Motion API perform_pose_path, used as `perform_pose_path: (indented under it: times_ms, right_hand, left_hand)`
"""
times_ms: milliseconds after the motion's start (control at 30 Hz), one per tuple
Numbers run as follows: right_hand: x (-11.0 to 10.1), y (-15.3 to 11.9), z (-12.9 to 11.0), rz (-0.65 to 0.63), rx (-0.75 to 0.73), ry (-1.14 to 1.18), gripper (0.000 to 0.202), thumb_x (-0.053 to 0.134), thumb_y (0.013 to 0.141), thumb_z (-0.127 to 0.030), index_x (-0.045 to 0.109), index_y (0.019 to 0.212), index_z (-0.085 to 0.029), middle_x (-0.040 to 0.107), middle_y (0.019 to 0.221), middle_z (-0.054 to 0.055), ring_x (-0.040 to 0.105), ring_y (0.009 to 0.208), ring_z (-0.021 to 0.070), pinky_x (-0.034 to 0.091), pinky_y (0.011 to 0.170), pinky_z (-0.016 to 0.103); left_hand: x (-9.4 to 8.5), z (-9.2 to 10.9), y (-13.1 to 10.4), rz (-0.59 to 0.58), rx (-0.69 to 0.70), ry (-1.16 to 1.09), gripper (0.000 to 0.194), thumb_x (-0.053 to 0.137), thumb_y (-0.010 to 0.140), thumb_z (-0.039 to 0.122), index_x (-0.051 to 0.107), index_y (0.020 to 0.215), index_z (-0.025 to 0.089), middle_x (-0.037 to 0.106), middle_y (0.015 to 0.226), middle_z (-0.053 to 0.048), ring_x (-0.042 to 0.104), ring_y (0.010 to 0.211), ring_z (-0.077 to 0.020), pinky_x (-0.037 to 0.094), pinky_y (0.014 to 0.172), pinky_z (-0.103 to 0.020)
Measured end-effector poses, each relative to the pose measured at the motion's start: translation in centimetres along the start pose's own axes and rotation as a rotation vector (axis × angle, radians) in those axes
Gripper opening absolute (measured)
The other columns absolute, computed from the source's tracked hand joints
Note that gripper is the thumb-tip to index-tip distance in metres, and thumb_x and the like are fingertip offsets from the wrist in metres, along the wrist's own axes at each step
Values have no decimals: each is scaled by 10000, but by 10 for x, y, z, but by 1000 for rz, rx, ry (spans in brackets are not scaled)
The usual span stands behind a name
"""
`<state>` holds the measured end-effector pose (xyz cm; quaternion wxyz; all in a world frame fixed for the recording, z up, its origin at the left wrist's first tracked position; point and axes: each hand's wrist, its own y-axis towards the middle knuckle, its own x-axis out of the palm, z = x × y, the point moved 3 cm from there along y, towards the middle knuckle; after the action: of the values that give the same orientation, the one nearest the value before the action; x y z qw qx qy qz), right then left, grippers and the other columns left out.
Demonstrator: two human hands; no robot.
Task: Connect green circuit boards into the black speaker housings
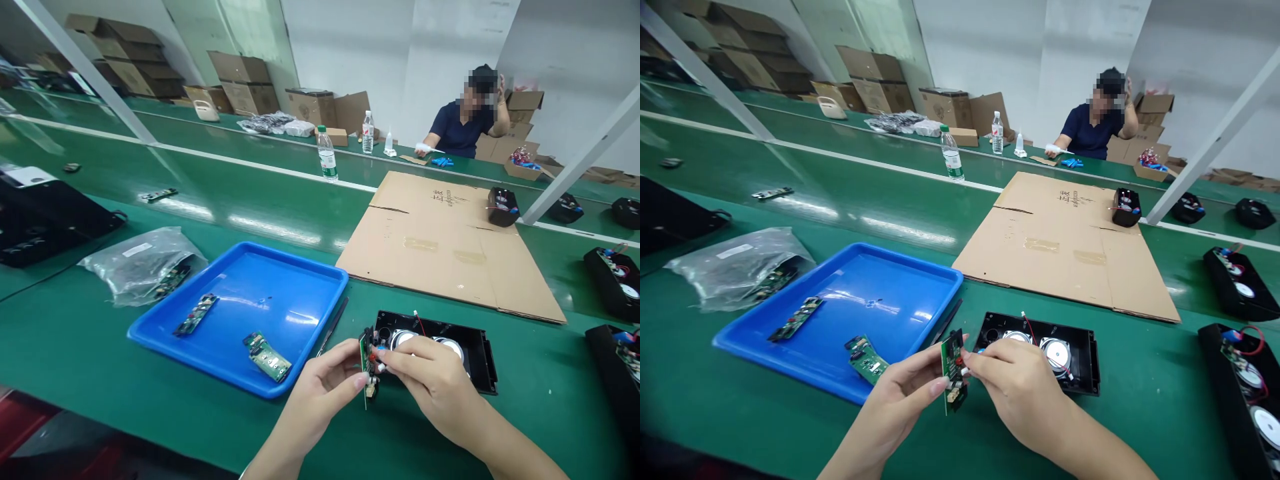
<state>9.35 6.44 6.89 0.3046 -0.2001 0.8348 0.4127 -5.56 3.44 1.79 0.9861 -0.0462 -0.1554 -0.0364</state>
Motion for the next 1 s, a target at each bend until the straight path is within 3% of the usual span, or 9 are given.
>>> perform_pose_path:
  times_ms: [233, 400, 567, 700, 900, 1000]
  right_hand:
    - [6, -5, 3, 22, 22, -11, 233, 442, 905, -154, 657, 821, -121, 608, 687, 41, 547, 594, 105, 441, 533, 215]
    - [6, -4, 3, 39, -5, -86, 233, 445, 908, -166, 643, 787, -137, 612, 666, 33, 530, 590, 114, 423, 552, 249]
    - [7, -3, 0, 20, -34, -148, 244, 424, 910, -129, 638, 794, -123, 614, 643, 37, 534, 583, 119, 411, 559, 265]
    - [7, -3, -2, 33, -39, -182, 266, 405, 917, -131, 640, 791, -131, 602, 630, 33, 517, 559, 114, 398, 531, 258]
    - [12, -6, -2, 74, -66, -221, 273, 421, 894, -81, 638, 736, -128, 614, 643, 50, 529, 587, 120, 403, 536, 255]
    - [12, -6, 0, 71, -69, -170, 281, 407, 907, -110, 642, 754, -128, 612, 637, 49, 524, 577, 117, 404, 529, 251]
  left_hand:
    - [4, -2, 1, -33, 24, -11, 365, 692, 711, 347, 681, 1042, 194, 683, 996, -96, 630, 886, -248, 539, 766, -324]
    - [3, -5, -1, 5, 77, 107, 363, 680, 721, 340, 669, 1066, 229, 661, 1064, -94, 644, 831, -223, 566, 673, -280]
    - [3, 0, -4, 19, 143, 353, 329, 620, 771, 339, 652, 1094, 282, 636, 1154, -76, 609, 995, -254, 546, 798, -311]
    - [-1, 1, -4, 0, 200, 459, 315, 601, 786, 336, 652, 1093, 285, 677, 1096, -69, 593, 1055, -279, 516, 868, -366]
    - [-1, 4, -2, -61, 252, 501, 298, 592, 798, 290, 653, 1090, 296, 712, 1011, -50, 653, 909, -244, 521, 836, -342]
    - [1, 6, 0, -61, 244, 498, 263, 594, 790, 324, 696, 1025, 263, 733, 903, -58, 658, 710, -221, 553, 692, -318]
